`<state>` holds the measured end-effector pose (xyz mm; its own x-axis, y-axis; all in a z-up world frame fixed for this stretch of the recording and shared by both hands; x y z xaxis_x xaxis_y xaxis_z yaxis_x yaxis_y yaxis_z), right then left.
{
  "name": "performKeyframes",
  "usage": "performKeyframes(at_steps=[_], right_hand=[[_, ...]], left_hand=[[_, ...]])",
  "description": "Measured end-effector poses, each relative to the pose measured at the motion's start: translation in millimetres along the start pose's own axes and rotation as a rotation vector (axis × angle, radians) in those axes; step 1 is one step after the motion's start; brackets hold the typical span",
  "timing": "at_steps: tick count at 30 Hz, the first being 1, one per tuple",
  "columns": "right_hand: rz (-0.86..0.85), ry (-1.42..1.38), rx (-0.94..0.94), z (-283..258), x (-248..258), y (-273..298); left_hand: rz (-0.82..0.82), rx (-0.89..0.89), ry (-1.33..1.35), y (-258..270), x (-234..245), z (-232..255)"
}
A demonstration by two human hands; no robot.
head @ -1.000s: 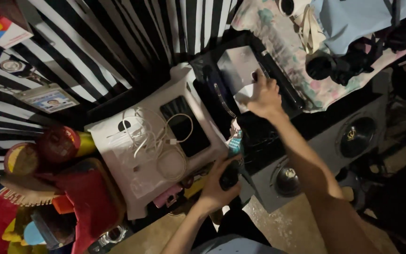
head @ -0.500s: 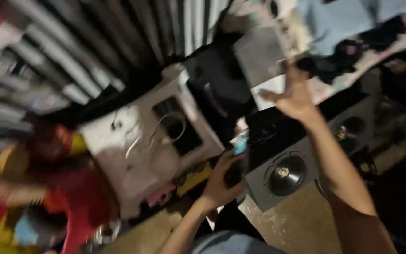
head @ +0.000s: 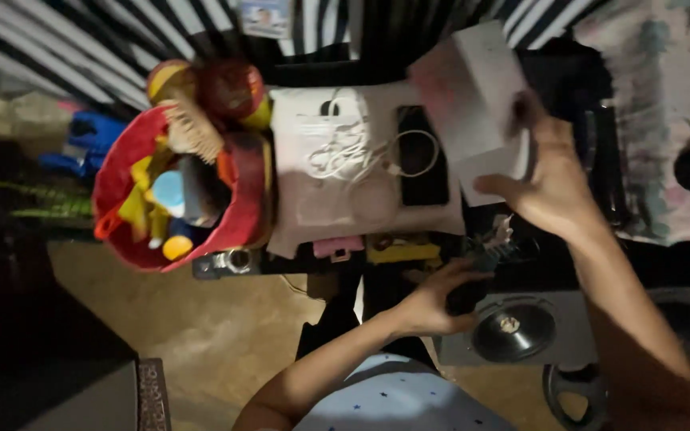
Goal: The person wipes a black surface with a cloth, moving items like a phone, cables, and a box aside to reach different areas. They continue wiping the surface and the side of a speaker while holding a small black object in the other hand.
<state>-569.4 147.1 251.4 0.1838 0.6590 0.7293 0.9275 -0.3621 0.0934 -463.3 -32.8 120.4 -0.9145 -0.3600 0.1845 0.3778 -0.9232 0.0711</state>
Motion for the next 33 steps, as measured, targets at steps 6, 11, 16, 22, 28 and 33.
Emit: performKeyframes(at_steps=[6, 11, 16, 22, 28, 33], right_hand=[[-0.199, -0.153, 0.249, -97.7, -70.0, -13.2], [-0.158, -0.057, 0.214, -126.3, -128.7, -17.0], [-0.152, -0.032, -0.117, -129.9, -173.4, -14.3], [-0.188, 0.412, -0.16, -147.5, -204.7, -12.1], [0.024, 0.377, 0.049, -129.0, -240.2, -21.2], [0.133, 0.308, 0.223, -151.8, -181.2, -3.5]], left_hand=[[0.015, -0.047, -0.004, 19.8, -9.3, -22.5], [-0.011, -0.071, -0.082, 26.2, -25.2, -35.1], [-0.07, -0.123, -0.01, 41.8, -18.0, -21.3], [-0.152, -0.243, 0.307, 35.4, -36.9, -47.1], [0.024, -0.222, -0.002, -1.3, -22.5, -44.0], [0.21, -0.193, -0.098, -22.8, -32.6, -85.2]])
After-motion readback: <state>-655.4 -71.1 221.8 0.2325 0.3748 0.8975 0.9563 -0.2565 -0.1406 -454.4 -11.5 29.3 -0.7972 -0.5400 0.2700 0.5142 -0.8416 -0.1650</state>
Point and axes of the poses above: each hand's wrist, its own y-axis away from the middle knuckle, its own x-axis out of the back of the hand, z = x × y, the point moved 10 cm from there along -y, towards the middle knuckle, and after that the axes turned 8 degrees about -y, right-handed, at the moved point
